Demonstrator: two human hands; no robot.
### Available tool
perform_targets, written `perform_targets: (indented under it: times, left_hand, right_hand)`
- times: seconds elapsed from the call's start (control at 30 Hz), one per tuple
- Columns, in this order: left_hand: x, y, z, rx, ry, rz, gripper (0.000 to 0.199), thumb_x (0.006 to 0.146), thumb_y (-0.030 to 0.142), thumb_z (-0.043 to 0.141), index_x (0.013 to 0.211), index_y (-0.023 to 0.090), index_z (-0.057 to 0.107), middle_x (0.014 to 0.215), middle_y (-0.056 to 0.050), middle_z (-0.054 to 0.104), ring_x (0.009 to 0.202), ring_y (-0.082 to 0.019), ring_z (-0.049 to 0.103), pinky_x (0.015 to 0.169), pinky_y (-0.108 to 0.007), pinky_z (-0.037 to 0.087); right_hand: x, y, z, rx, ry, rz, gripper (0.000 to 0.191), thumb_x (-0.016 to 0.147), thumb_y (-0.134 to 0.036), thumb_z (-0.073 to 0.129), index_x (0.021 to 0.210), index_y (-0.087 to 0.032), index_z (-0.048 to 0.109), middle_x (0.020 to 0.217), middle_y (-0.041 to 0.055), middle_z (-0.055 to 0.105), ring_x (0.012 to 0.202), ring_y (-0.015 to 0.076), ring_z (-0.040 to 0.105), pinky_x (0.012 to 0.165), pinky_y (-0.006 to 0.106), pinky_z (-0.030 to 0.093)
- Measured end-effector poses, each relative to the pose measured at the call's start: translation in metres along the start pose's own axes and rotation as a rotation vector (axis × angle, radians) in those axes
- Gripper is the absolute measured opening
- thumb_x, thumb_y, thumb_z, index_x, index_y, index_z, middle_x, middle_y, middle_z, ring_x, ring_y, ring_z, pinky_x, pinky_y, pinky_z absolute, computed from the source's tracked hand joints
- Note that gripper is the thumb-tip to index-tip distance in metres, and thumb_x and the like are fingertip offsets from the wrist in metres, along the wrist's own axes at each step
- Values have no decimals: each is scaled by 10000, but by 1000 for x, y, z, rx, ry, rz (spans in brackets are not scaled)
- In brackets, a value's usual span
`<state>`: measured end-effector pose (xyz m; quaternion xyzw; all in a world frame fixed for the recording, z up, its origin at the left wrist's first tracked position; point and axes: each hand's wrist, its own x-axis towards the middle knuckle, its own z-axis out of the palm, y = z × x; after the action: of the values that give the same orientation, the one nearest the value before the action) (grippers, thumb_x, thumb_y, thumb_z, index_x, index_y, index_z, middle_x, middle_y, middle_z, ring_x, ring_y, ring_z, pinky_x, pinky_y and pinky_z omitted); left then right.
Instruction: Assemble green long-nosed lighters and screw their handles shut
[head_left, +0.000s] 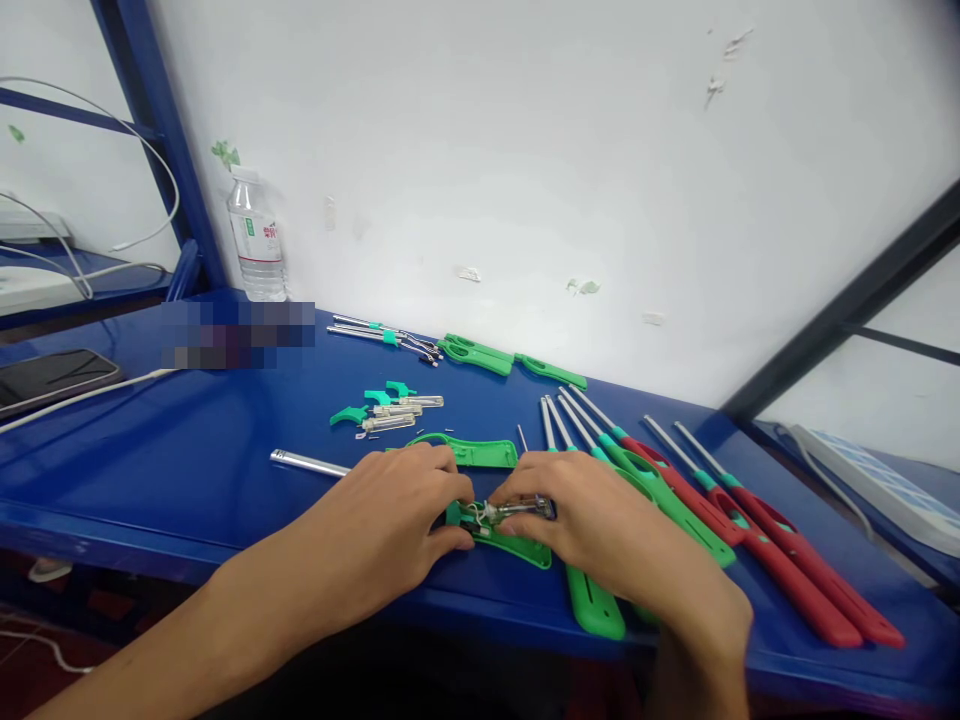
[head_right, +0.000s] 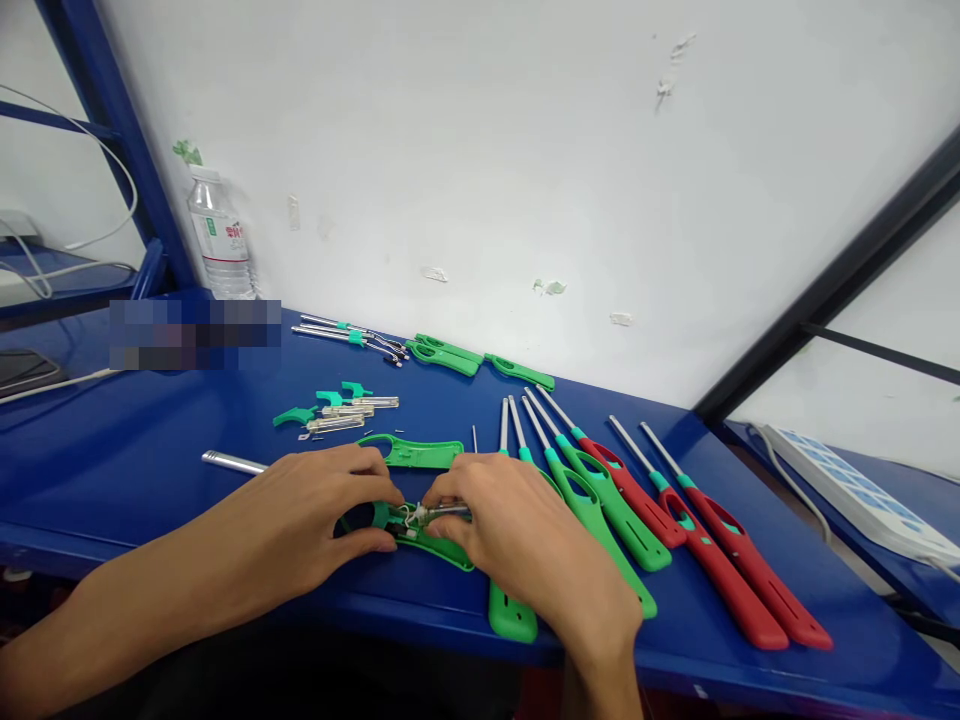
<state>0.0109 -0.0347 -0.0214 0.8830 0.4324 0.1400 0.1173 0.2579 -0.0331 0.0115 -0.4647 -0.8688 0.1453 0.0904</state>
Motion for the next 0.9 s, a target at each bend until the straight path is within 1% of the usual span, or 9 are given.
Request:
perform_targets:
  times: [0.13, 0.27, 0.37, 0.53, 0.73, 0.83, 0.9]
  left_hand:
    - [0, 3, -3, 23, -4, 5, 114, 1049, 334, 781, 1116, 260, 836, 1103, -62, 765, 1011, -291, 738, 809, -394, 491]
    - [0, 4, -3, 23, -4, 15, 119, 1045, 335, 788, 1111, 245, 832, 1116, -68, 765, 1023, -304, 736, 814, -408, 498]
    - [0, 4, -2, 21, -1, 20, 109, 1044, 324, 789, 1100, 242, 836, 1111, -66, 767, 1026, -303, 735, 819, -413, 499]
    - [1, 5, -3, 25, -4, 24, 99, 1035, 308, 801, 1093, 243, 848, 1093, -53, 770, 1005, -298, 744, 792, -406, 492]
    - [2, 6, -5, 29, -13, 31, 91, 1033, 300, 805, 1079, 237, 852, 1094, -53, 782, 1013, -290, 752, 820, -406, 517]
    - [2, 5, -4, 29, -10, 36, 86, 1030, 297, 807, 1078, 237, 847, 1097, -50, 785, 1025, -294, 753, 830, -411, 524]
    - [3, 5, -3, 28, -9, 39, 85, 1027, 299, 809, 1076, 239, 845, 1101, -49, 785, 1028, -296, 753, 830, -412, 525]
  right_hand:
    - [-1, -4, -1, -3, -7, 5, 102, 1054, -292, 802, 1101, -321, 888, 1058, -14, 842, 967, 234, 769, 827, 327, 490]
    - [-2, -8, -1, -12, -8, 12, 141, 1056, -240, 778, 1096, -317, 890, 1058, -11, 840, 962, 234, 770, 833, 335, 494]
    - [-2, -10, 0, -14, -11, 14, 137, 1061, -231, 767, 1075, -301, 884, 1053, -5, 836, 956, 237, 765, 820, 342, 486]
    - [-4, -8, 3, 4, -32, 30, 149, 1085, -229, 736, 1099, -310, 860, 1103, -7, 804, 989, 233, 748, 835, 347, 462]
    - [-8, -5, 8, -19, -31, 40, 175, 1081, -174, 699, 1047, -291, 825, 1094, 4, 736, 1024, 227, 714, 848, 360, 461]
    - [-10, -5, 8, -38, -20, 36, 187, 1068, -145, 691, 1041, -284, 813, 1085, 10, 730, 1016, 231, 712, 830, 362, 462]
    - [-10, -6, 7, -41, -27, 35, 183, 1072, -156, 690, 1032, -289, 810, 1072, 9, 737, 996, 231, 716, 810, 361, 461]
